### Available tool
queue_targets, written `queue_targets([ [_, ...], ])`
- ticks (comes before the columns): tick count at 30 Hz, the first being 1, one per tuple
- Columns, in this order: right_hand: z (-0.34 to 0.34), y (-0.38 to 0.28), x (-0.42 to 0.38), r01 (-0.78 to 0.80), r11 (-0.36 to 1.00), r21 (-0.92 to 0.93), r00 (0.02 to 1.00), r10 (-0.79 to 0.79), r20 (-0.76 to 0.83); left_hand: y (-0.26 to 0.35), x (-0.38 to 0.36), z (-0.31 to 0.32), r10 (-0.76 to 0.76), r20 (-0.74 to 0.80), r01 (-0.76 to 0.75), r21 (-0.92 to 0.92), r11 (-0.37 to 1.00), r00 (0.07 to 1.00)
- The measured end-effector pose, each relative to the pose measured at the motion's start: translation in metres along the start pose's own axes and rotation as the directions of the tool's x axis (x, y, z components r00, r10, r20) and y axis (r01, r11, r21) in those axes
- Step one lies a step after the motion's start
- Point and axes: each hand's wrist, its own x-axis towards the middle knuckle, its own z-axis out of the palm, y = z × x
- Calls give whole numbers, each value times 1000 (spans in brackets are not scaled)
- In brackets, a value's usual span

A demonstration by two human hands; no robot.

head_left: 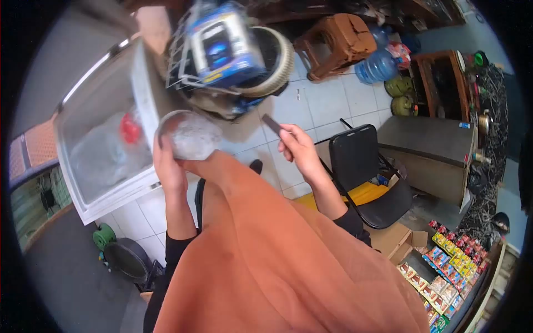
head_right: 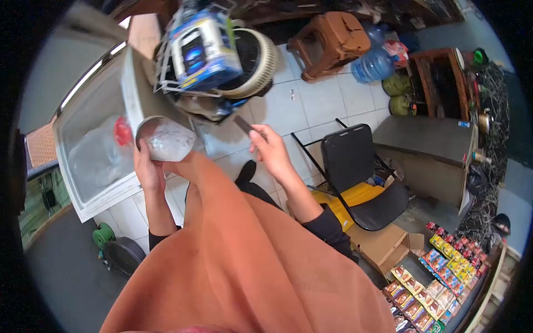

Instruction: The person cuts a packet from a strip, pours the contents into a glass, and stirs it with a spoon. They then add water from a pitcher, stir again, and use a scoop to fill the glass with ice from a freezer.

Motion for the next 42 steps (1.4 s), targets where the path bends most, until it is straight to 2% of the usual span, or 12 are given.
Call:
queue_targets([
  [2, -47, 3, -11, -20, 1000, -4, 973, 19, -230, -3, -9, 51, -106, 60, 108, -48, 993, 993],
  [7, -117, 6, -19, 22, 988, 153, 933, 35, -358, -17, -12, 147, -275, 300, 290, -3, 957, 913],
  [13, -185, -17, 39, 120, 845, 521, 938, 75, -338, -40, 21, 246, -364, 398, 395, 5, 919, 842],
  [19, -269, -100, 159, 242, 882, 404, 896, -44, -441, -57, 77, 363, -408, 385, 491, -149, 858, 828],
  [26, -352, -162, 268, 249, 828, 503, 933, -65, -355, -54, 148, 460, -396, 337, 488, -260, 833, 854],
  [30, -452, -233, 368, 448, 894, -21, 711, -370, -598, -54, 177, 482, -382, 281, 450, -236, 861, 880],
  [33, -556, -280, 494, 469, 791, -394, 499, -605, -620, -56, 186, 509, -371, 181, 409, -284, 867, 911],
  [35, -556, -331, 505, -36, 414, -910, 411, -824, -391, -61, 191, 537, -336, 64, 338, -319, 885, 940],
  [37, -562, -347, 536, -90, 421, -902, 433, -800, -416, -65, 202, 573, -270, 19, 264, -292, 919, 963],
  [39, -576, -346, 558, -121, 292, -949, 405, -858, -316, -68, 222, 615, -106, 93, 107, -7, 994, 990],
  [40, -573, -354, 554, -122, 264, -957, 505, -813, -289, -69, 234, 636, -103, 158, 89, 88, 992, 982],
  [42, -563, -372, 530, 30, 303, -952, 493, -834, -250, -72, 263, 682, -65, 278, -22, 297, 955, 958],
])
